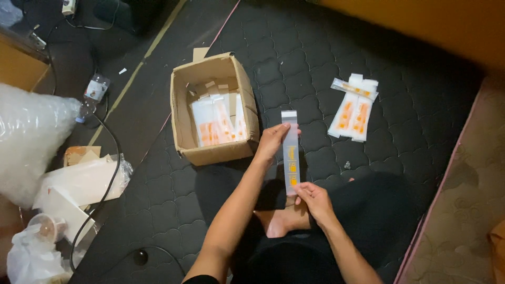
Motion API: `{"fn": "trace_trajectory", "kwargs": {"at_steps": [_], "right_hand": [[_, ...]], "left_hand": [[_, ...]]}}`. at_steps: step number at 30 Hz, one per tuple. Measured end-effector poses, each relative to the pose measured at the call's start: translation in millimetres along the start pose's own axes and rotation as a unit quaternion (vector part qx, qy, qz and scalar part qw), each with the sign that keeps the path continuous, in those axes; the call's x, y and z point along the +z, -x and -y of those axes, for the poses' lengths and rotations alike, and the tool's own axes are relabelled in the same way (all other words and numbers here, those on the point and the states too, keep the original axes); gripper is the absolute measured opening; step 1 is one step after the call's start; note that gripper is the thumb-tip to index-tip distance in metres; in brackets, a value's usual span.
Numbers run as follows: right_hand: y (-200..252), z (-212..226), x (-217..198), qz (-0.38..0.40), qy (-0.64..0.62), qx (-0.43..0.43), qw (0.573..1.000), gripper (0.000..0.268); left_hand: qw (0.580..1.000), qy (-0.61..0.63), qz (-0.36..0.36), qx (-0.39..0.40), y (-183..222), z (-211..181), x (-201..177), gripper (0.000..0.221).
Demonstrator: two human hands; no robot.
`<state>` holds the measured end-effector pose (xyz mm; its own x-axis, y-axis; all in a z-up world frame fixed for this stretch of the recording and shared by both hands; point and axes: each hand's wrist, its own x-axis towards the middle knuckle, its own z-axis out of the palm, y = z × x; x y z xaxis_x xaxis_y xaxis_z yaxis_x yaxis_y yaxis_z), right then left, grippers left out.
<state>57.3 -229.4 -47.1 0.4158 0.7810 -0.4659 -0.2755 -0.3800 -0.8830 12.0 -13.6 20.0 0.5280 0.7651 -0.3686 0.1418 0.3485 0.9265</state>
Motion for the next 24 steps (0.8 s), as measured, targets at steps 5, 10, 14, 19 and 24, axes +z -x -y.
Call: {"fn": "trace_trajectory", "kwargs": {"at_steps": [5,10,14,19,24], "right_hand": [[-8,-24,-7,-0.010,0.127,-0.067,0.990,0.014],[14,39,3,-0.008,0.128,-0.323,0.938,0.003],[16,69,-4,0.034,0.129,-0.401,0.906,0.010],[2,82,-2,0.061,0.000,-0.358,0.932,0.015],[-14,73,2,-0.029,0.010,-0.234,0.972,0.035]], "left_hand": [[1.000,-0.016,-0.006,0.003,-5,14,-4,0.026],[0.999,0.001,0.042,0.000,-15,54,-20,0.034],[0.988,-0.078,0.125,-0.037,-19,146,-21,0.033],[0.965,-0.050,0.239,-0.097,53,142,-10,0.030],[0.920,-0.241,0.287,-0.117,60,180,-17,0.039]]}}
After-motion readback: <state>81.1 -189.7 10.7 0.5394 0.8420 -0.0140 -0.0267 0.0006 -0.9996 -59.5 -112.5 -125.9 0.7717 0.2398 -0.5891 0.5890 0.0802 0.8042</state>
